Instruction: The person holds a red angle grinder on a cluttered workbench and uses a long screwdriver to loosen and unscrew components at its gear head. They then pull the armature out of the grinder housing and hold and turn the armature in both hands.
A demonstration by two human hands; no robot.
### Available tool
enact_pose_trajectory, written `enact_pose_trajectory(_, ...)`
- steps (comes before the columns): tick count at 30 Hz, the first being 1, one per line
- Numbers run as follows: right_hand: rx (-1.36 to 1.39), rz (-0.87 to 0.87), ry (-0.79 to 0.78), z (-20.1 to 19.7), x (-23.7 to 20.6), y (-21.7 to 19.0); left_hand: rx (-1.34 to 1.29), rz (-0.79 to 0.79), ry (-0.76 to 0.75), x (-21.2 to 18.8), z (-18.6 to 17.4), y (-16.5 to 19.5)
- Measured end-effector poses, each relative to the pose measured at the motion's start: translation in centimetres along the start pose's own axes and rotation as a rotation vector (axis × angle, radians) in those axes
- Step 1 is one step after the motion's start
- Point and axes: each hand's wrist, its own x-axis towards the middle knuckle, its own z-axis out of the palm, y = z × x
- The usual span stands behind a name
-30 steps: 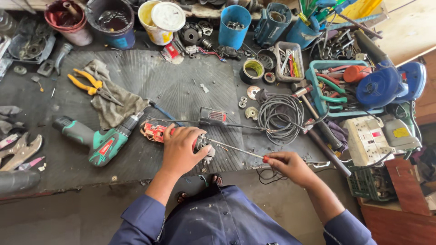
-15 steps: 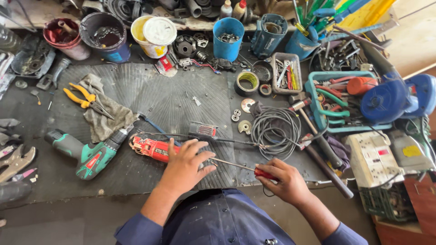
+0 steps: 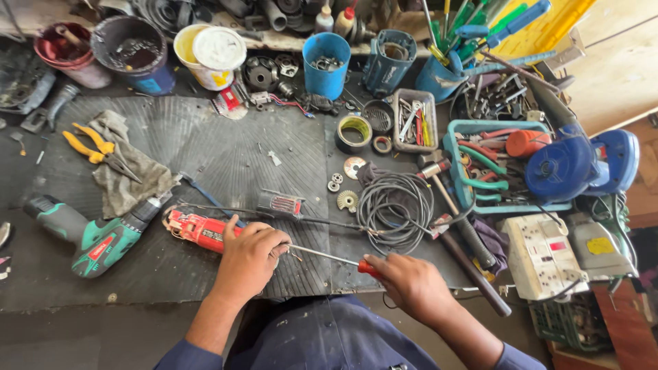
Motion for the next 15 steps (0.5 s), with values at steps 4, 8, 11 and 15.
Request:
enact_pose_trajectory(4,0.427,0.552,-0.309,-0.3,0.5,0.8,-0.081,-0.008,0.019,-0.4,0.0,-0.3)
enact_pose_trajectory(8,0.541,0.651,-0.307,-0.1,0.7,1.1,-0.121,-0.046,0.001,-0.6,-0.3,-0.5)
enact_pose_trajectory(11,0.349,0.442,-0.156,0.2,0.6,0.3,-0.136,-0.080,-0.047,-0.5,-1.0,-0.1)
enact_pose_trajectory(15,-0.083,0.038,0.040,0.5,0.9,-1.2,0.082,0.148,0.047,-0.6,-0.5,3.1)
